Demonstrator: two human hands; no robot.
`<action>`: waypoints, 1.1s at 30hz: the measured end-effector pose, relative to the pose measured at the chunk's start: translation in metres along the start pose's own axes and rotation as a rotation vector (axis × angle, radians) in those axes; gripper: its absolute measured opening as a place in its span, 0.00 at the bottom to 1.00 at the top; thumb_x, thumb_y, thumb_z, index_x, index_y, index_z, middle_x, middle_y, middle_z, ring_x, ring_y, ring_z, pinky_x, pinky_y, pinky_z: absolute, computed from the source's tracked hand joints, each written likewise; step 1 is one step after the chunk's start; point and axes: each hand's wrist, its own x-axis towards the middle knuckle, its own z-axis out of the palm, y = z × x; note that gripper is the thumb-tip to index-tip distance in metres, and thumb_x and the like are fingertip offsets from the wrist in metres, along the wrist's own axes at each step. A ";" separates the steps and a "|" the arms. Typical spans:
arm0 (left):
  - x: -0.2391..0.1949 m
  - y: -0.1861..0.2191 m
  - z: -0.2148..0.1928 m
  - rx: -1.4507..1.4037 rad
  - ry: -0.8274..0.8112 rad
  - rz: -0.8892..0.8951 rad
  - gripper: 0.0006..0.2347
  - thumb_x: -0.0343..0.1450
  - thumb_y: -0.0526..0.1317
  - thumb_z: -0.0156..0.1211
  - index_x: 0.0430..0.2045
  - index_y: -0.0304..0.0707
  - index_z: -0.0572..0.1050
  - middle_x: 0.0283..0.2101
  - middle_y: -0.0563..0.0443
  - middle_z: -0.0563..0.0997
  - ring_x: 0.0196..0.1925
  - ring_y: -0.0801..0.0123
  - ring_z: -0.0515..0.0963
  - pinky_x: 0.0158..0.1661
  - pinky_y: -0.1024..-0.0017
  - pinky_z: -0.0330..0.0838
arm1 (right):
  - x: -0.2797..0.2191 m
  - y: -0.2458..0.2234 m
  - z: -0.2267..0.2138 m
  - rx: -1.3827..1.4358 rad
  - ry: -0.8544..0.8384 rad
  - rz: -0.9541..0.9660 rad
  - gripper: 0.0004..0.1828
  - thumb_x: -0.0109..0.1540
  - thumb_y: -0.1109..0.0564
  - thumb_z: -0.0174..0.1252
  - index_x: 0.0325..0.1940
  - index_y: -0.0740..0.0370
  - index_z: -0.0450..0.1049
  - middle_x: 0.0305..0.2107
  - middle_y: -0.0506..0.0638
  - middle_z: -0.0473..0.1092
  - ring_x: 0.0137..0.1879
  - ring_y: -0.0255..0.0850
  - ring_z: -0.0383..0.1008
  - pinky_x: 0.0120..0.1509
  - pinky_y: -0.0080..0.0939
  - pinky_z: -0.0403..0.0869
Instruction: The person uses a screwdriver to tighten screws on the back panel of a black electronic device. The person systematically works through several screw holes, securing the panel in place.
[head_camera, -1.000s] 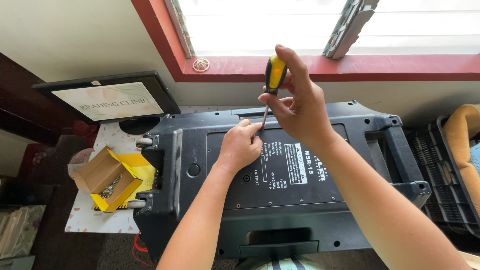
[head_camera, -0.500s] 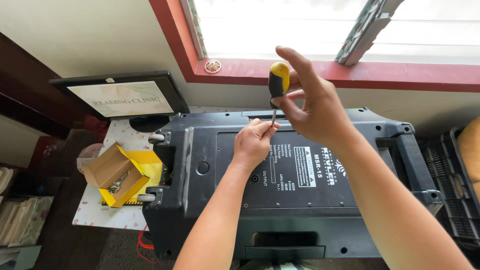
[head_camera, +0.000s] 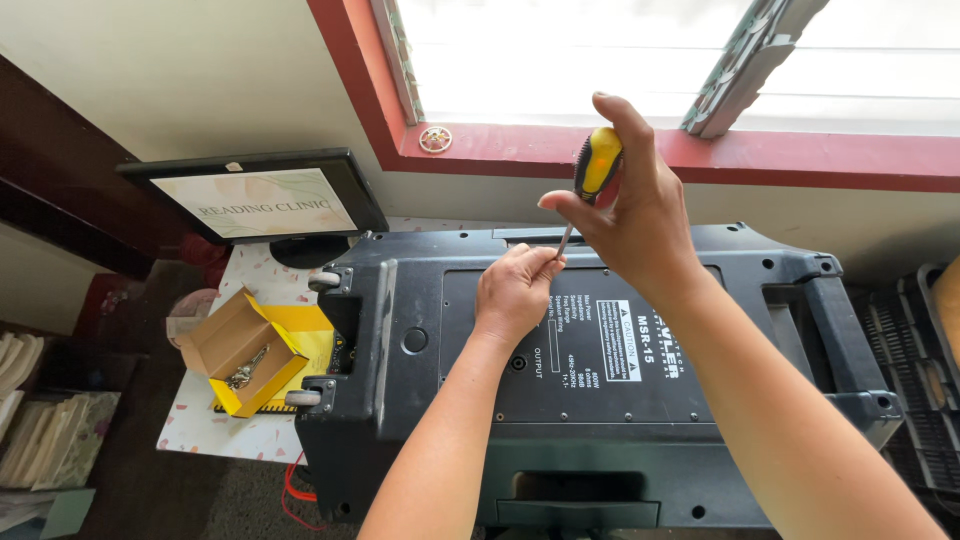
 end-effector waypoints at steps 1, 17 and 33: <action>0.001 -0.001 0.001 0.001 0.003 0.000 0.08 0.74 0.49 0.57 0.39 0.58 0.83 0.30 0.61 0.77 0.34 0.61 0.80 0.31 0.59 0.71 | 0.003 -0.006 -0.006 0.002 0.000 -0.003 0.47 0.62 0.37 0.71 0.74 0.50 0.52 0.45 0.52 0.66 0.33 0.46 0.62 0.39 0.46 0.70; -0.002 0.004 -0.003 -0.018 -0.004 -0.060 0.05 0.72 0.50 0.62 0.34 0.59 0.80 0.24 0.63 0.74 0.28 0.66 0.76 0.31 0.61 0.69 | -0.004 0.004 0.000 0.279 -0.080 0.012 0.43 0.65 0.60 0.65 0.77 0.47 0.49 0.45 0.53 0.71 0.48 0.42 0.76 0.56 0.42 0.78; -0.001 -0.005 0.003 -0.011 0.091 0.089 0.05 0.74 0.48 0.59 0.34 0.65 0.83 0.27 0.56 0.75 0.38 0.51 0.82 0.41 0.58 0.78 | -0.001 0.003 -0.009 0.531 -0.109 0.037 0.46 0.61 0.74 0.59 0.79 0.50 0.53 0.43 0.61 0.73 0.53 0.54 0.80 0.67 0.54 0.74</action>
